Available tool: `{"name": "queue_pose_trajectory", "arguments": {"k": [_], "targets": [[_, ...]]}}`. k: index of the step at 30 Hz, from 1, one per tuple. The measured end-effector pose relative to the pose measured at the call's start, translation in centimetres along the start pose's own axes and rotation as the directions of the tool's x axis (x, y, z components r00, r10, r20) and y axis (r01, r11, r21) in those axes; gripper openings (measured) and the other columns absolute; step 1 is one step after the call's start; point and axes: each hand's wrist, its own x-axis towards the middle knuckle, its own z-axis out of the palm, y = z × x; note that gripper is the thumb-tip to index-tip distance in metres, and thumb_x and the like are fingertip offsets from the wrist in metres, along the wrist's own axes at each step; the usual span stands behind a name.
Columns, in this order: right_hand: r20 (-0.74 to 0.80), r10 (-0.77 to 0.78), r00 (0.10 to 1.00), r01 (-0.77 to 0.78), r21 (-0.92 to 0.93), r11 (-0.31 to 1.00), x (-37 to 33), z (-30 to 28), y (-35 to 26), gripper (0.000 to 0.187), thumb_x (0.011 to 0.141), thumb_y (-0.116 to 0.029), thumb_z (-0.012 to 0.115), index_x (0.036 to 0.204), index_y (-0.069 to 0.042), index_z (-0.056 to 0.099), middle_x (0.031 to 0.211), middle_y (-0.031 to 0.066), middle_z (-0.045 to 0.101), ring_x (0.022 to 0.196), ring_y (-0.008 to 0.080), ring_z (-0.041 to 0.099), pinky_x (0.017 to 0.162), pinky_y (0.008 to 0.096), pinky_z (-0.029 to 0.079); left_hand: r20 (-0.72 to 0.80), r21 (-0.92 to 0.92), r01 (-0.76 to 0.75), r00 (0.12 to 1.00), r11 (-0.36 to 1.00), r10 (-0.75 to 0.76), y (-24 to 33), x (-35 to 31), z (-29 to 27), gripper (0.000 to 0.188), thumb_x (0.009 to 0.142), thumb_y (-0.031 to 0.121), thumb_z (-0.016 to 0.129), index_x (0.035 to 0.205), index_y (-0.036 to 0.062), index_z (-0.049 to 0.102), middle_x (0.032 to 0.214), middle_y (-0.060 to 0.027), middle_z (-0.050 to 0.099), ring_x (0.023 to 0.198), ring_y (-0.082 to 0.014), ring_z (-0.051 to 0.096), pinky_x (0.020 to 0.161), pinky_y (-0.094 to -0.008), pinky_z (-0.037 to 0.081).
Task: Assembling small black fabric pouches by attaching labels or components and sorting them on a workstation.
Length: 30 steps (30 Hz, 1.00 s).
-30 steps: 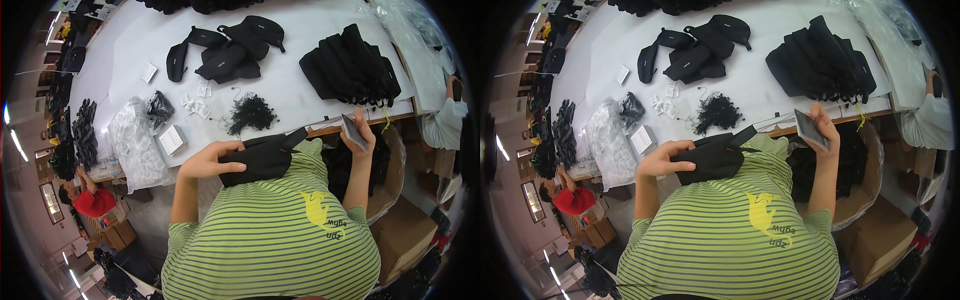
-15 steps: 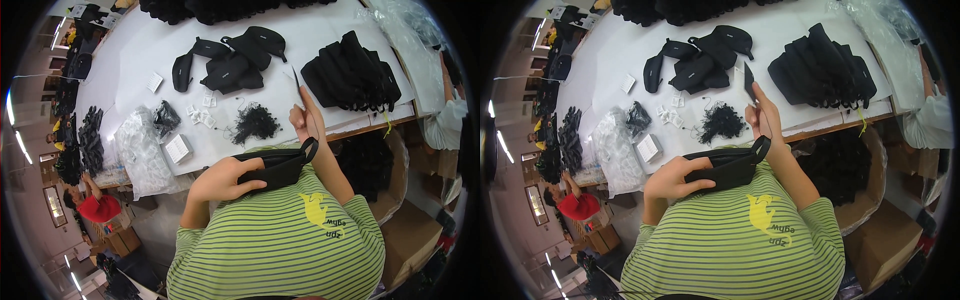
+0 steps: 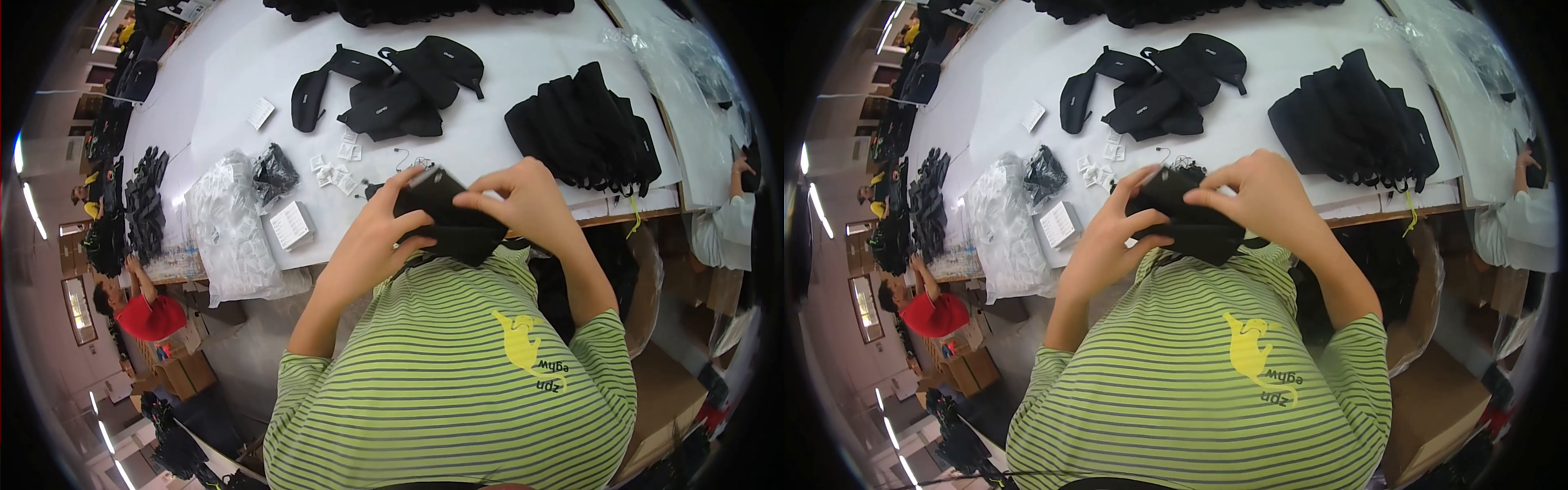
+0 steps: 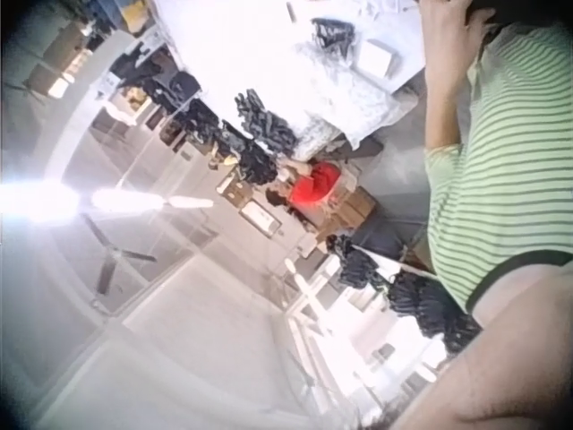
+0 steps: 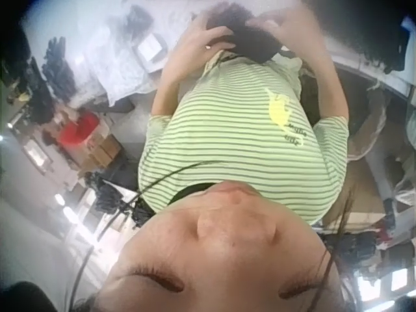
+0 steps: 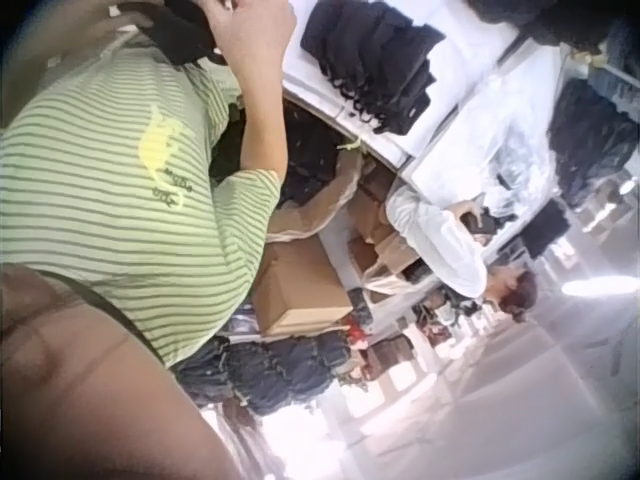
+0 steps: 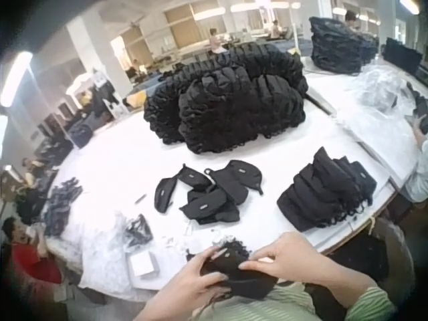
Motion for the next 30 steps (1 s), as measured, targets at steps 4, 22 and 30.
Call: {"name": "queue_pose_trajectory", "arguments": {"k": [4, 22, 30], "targets": [[0.12, -0.172, 0.978, 0.188, -0.147, 0.971, -0.7, 2.6, 0.9, 0.031, 0.077, -0.043, 0.07, 0.076, -0.011, 0.073, 0.055, 0.0069, 0.06, 0.05, 0.0267, 0.055, 0.049, 0.0341, 0.04, -0.092, 0.078, -0.251, 0.962, 0.965, 0.257, -1.3, 0.4, 1.5, 0.019, 0.073, 0.013, 0.073, 0.089, 0.0064, 0.064, 0.112, -0.0131, 0.056, 0.104, -0.0309, 0.056, 0.098, -0.0415, 0.038], [0.033, 0.026, 0.999, -0.026, -0.009, 1.0, -2.5, 3.0, 3.5, 0.027, 0.07, -0.031, 0.077, 0.079, -0.006, 0.07, 0.049, 0.0079, 0.051, 0.046, 0.0248, 0.05, 0.048, 0.0336, 0.038, -0.489, -0.123, 0.633, 0.632, 0.764, -0.602, -28.5, 0.2, 9.0, 0.037, 0.074, 0.02, 0.073, 0.102, 0.0019, 0.058, 0.094, -0.0174, 0.062, 0.093, -0.0315, 0.057, 0.082, -0.0378, 0.044], [-0.075, -0.215, 0.974, 0.181, -0.319, 0.93, -0.8, 5.0, 4.8, 0.017, 0.072, -0.027, 0.074, 0.074, -0.011, 0.069, 0.054, 0.0084, 0.058, 0.05, 0.0262, 0.055, 0.052, 0.0348, 0.043, -0.513, -0.588, 0.014, 0.767, 0.809, -0.386, -12.5, 4.7, 3.4, 0.013, 0.076, 0.012, 0.073, 0.085, 0.0051, 0.066, 0.076, -0.0075, 0.065, 0.069, -0.0199, 0.058, 0.067, -0.0304, 0.046]]}}
